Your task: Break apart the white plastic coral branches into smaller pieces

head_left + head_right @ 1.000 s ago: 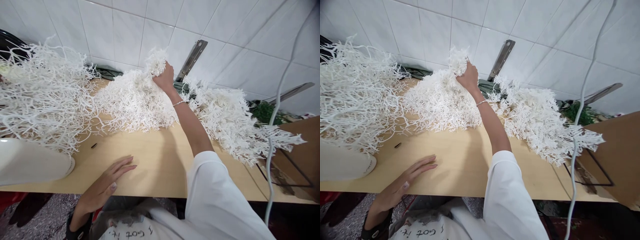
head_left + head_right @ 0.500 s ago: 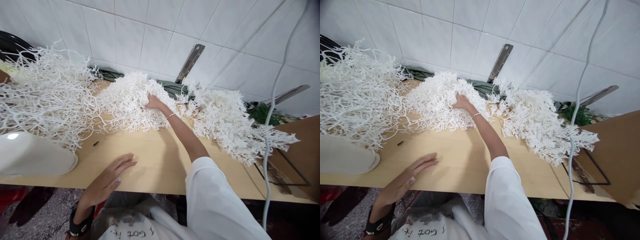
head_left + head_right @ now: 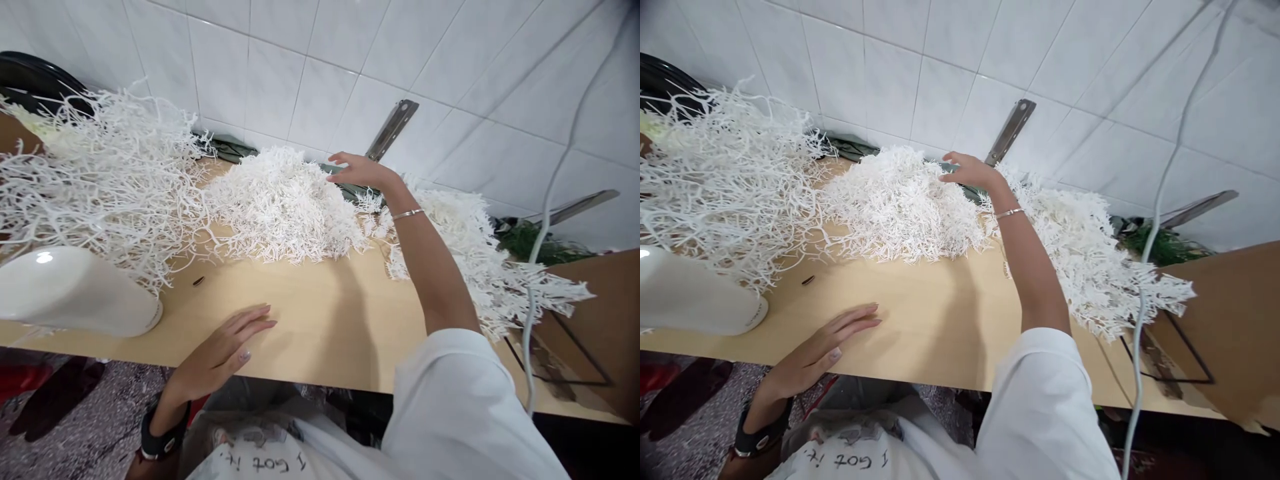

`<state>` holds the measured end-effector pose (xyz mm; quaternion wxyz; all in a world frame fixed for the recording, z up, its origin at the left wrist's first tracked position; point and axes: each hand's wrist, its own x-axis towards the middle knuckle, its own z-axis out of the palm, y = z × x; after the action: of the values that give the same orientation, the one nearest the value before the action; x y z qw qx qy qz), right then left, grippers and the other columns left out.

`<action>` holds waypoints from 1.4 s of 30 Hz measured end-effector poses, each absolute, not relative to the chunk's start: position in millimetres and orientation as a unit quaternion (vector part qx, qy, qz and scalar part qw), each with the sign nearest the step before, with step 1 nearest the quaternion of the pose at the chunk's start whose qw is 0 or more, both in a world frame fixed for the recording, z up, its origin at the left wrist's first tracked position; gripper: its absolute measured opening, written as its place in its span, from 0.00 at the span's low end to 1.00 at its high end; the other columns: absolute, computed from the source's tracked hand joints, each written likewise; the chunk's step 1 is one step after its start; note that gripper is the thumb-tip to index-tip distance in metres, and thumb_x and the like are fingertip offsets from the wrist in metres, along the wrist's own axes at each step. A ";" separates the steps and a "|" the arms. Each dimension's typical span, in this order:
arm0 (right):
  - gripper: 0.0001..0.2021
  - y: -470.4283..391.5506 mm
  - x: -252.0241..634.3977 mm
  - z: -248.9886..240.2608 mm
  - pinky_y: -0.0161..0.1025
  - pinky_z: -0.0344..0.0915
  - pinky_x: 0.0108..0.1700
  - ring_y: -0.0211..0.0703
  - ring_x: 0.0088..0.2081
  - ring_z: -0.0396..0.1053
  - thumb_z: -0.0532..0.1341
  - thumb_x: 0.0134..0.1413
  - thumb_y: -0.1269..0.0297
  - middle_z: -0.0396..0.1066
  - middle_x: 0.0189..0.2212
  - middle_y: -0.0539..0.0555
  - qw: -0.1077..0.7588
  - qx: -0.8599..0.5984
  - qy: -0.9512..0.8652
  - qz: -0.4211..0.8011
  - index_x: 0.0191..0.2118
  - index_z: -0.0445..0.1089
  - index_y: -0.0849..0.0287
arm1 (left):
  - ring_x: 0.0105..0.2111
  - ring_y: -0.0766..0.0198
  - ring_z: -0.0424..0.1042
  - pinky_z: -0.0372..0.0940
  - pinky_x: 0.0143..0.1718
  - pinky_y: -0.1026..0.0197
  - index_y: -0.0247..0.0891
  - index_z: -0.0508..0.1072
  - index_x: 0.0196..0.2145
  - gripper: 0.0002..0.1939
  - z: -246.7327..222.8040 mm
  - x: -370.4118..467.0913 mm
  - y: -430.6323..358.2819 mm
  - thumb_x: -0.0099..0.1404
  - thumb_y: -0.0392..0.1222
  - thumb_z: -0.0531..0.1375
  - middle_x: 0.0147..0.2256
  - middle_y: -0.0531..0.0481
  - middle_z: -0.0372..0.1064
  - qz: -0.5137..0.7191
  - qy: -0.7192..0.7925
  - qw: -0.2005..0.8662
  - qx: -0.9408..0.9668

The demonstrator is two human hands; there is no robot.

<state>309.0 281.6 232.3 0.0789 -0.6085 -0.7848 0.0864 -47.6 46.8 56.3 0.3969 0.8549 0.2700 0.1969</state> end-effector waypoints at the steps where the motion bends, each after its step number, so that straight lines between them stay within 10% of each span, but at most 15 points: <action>1: 0.36 273.7 322.6 229.9 0.54 0.63 0.55 0.60 0.55 0.64 0.56 0.51 0.44 0.58 0.62 0.61 0.099 -0.621 -0.774 0.077 0.62 0.56 0.59 | 0.66 0.55 0.45 0.44 0.67 0.50 0.47 0.55 0.64 0.26 55.7 -48.1 46.5 0.72 0.53 0.39 0.67 0.50 0.45 0.196 0.269 0.396 0.856; 5: 0.30 224.6 394.0 191.7 0.57 0.55 0.60 0.58 0.58 0.61 0.52 0.55 0.43 0.60 0.61 0.57 0.015 -0.748 -0.663 -0.009 0.60 0.59 0.51 | 0.66 0.55 0.44 0.45 0.66 0.50 0.47 0.54 0.64 0.25 53.0 -49.4 46.1 0.72 0.52 0.41 0.67 0.50 0.45 0.188 0.275 0.388 0.860; 8: 0.39 173.9 443.4 143.6 0.71 0.53 0.53 0.77 0.59 0.56 0.63 0.45 0.47 0.53 0.61 0.74 -0.022 -0.831 -0.555 -0.030 0.61 0.57 0.61 | 0.66 0.55 0.44 0.46 0.66 0.49 0.49 0.53 0.64 0.24 52.1 -49.5 47.4 0.72 0.50 0.43 0.67 0.51 0.45 0.173 0.276 0.378 0.866; 14: 0.28 114.8 488.5 88.6 0.52 0.64 0.46 0.61 0.46 0.70 0.60 0.48 0.61 0.69 0.46 0.70 -0.029 -0.884 -0.465 -0.043 0.56 0.60 0.64 | 0.66 0.55 0.44 0.46 0.66 0.49 0.51 0.53 0.64 0.24 51.6 -48.6 50.9 0.71 0.48 0.46 0.67 0.53 0.44 0.144 0.267 0.368 0.879; 24: 0.08 137.3 502.3 120.6 0.69 0.49 0.52 0.64 0.45 0.68 0.56 0.50 0.64 0.73 0.34 0.67 0.025 -0.921 -0.376 -0.096 0.34 0.70 0.59 | 0.66 0.56 0.45 0.47 0.66 0.49 0.49 0.54 0.64 0.24 55.7 -48.4 48.4 0.72 0.47 0.46 0.66 0.52 0.46 0.158 0.281 0.374 0.870; 38: 0.20 137.1 497.1 197.8 0.53 0.59 0.49 0.63 0.54 0.65 0.52 0.56 0.68 0.68 0.46 0.80 0.108 -0.940 -0.244 -0.211 0.49 0.71 0.74 | 0.65 0.56 0.49 0.49 0.65 0.50 0.50 0.57 0.63 0.23 53.9 -47.5 48.4 0.71 0.47 0.47 0.66 0.52 0.49 0.180 0.286 0.367 0.867; 42: 0.27 135.1 511.6 229.3 0.55 0.59 0.44 0.62 0.53 0.66 0.45 0.63 0.56 0.67 0.43 0.83 0.131 -0.930 -0.225 -0.260 0.50 0.70 0.73 | 0.66 0.56 0.47 0.47 0.66 0.49 0.50 0.56 0.63 0.23 53.0 -47.2 48.7 0.72 0.47 0.46 0.66 0.53 0.48 0.172 0.289 0.373 0.865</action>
<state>511.6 135.1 229.3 0.1313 -0.9297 -0.2249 -0.2604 -47.2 48.7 53.0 0.3730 0.8647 0.2889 0.1721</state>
